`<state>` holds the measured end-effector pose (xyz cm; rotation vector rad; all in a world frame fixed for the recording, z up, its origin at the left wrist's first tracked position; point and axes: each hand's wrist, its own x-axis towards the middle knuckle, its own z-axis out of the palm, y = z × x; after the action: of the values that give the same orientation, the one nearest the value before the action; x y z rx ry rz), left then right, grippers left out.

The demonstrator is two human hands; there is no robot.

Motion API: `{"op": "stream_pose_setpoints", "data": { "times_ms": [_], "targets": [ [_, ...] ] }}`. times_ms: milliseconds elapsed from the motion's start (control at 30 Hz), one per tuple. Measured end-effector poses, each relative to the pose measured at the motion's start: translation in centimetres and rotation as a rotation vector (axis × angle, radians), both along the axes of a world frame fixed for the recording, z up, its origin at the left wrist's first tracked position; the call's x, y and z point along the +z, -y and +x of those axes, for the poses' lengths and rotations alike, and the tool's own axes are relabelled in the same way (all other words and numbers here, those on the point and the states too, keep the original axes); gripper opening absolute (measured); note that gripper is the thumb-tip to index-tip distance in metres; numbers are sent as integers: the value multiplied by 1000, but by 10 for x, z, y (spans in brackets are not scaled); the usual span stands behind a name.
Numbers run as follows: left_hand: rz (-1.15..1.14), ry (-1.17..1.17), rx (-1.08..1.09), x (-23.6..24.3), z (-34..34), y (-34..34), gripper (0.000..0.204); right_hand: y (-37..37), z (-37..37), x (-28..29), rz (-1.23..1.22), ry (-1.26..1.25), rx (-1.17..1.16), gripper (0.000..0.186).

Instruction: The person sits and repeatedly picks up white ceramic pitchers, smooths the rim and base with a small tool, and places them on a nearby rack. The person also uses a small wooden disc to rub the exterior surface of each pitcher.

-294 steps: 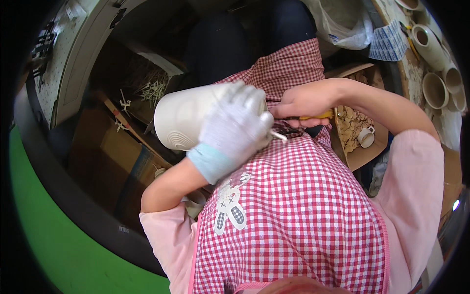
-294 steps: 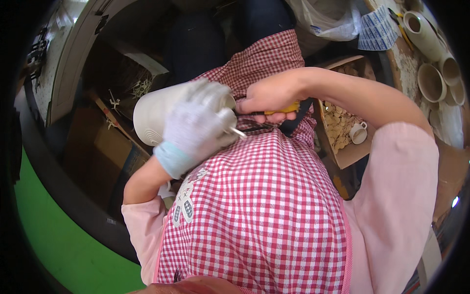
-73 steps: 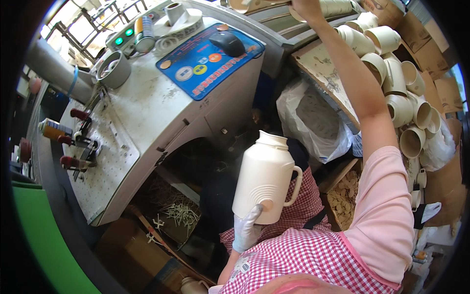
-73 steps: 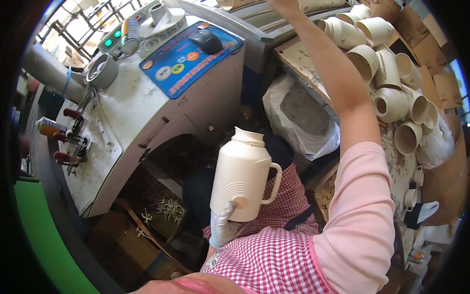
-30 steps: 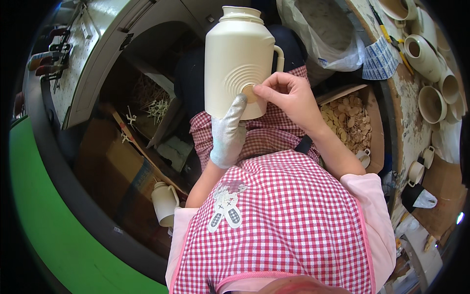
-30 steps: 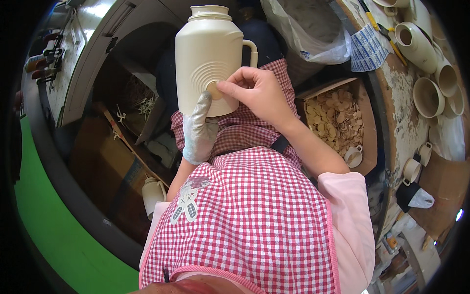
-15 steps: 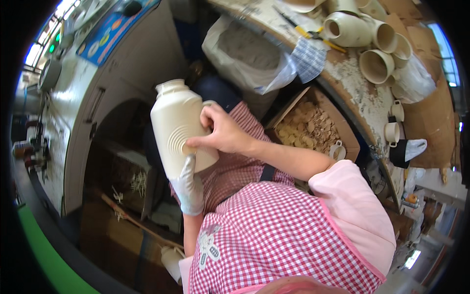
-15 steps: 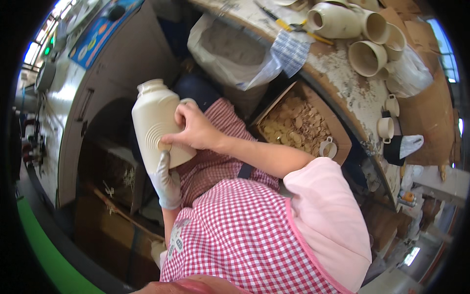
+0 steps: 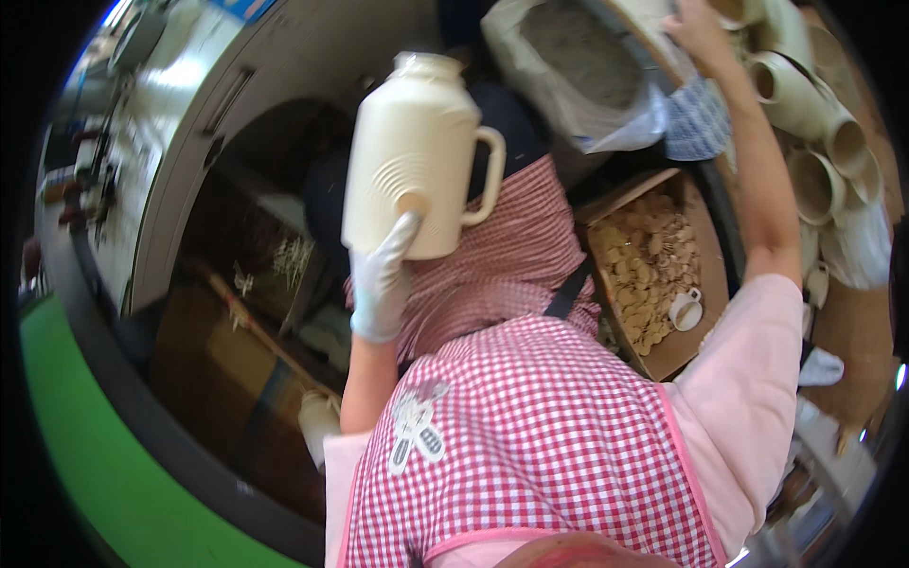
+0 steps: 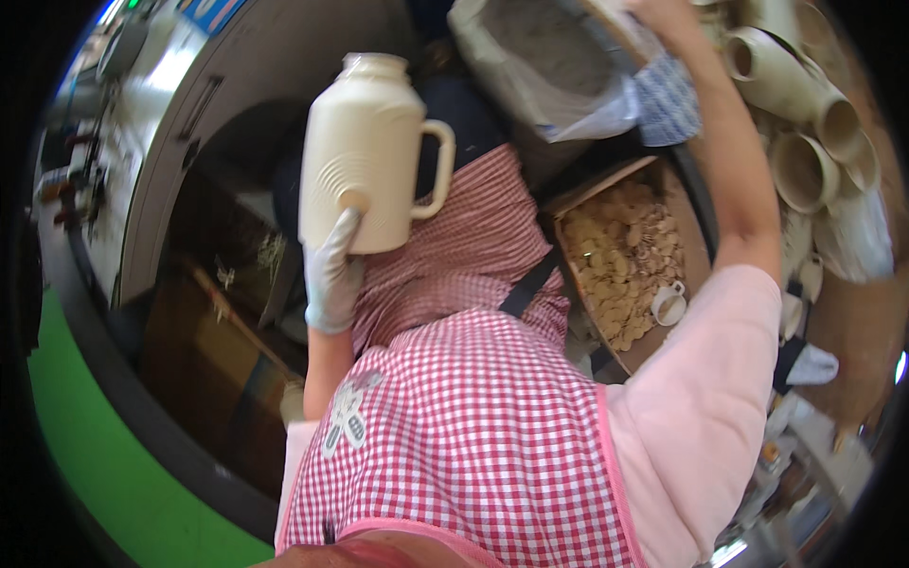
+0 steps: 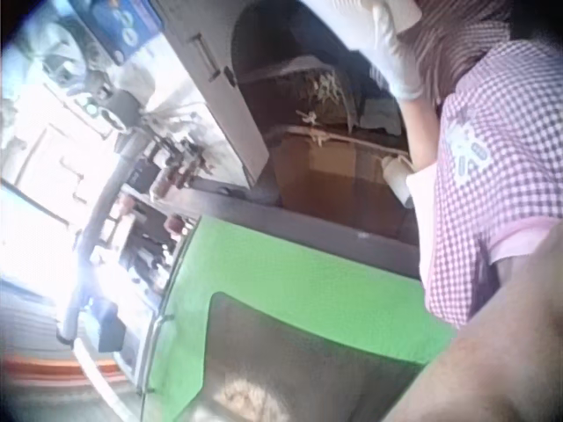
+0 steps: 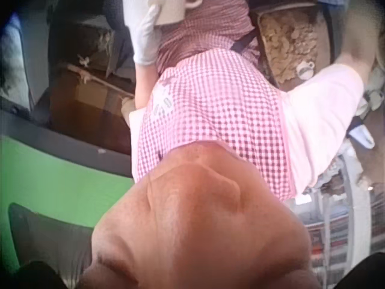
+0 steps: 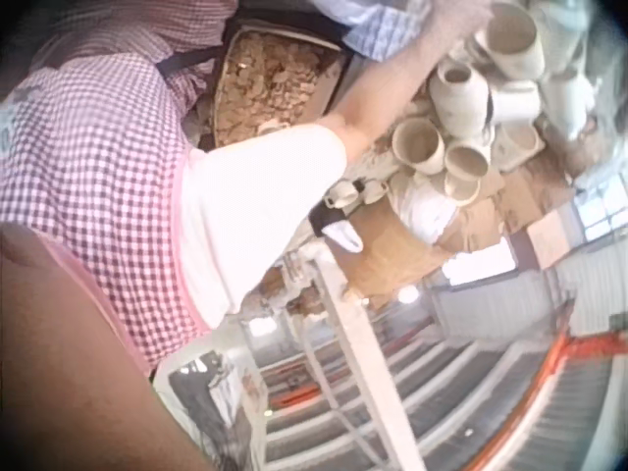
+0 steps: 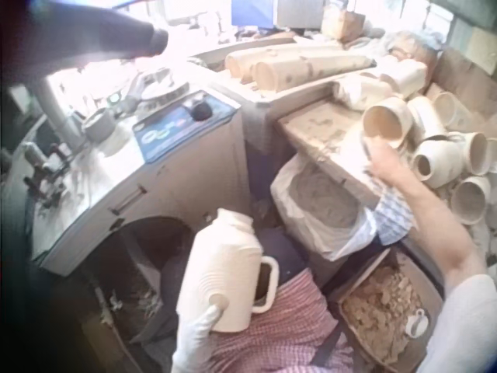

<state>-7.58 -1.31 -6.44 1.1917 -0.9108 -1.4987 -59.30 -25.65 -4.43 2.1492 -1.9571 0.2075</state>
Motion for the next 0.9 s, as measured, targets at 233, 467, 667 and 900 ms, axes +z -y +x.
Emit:
{"op": "stream_pose_setpoints", "data": {
  "times_ms": [233,467,667,900],
  "targets": [
    [232,-354,201,1,-7,-7,41,-135,176,19,685,1722,99,41],
    [275,-432,213,3,-6,-10,46,-230,291,19,1034,1581,155,44],
    [270,-421,219,3,-9,-14,43,-239,317,19,675,1212,307,44],
    [220,-400,191,-6,-3,-19,39,-245,328,2,448,1062,403,45]
  ]
}}
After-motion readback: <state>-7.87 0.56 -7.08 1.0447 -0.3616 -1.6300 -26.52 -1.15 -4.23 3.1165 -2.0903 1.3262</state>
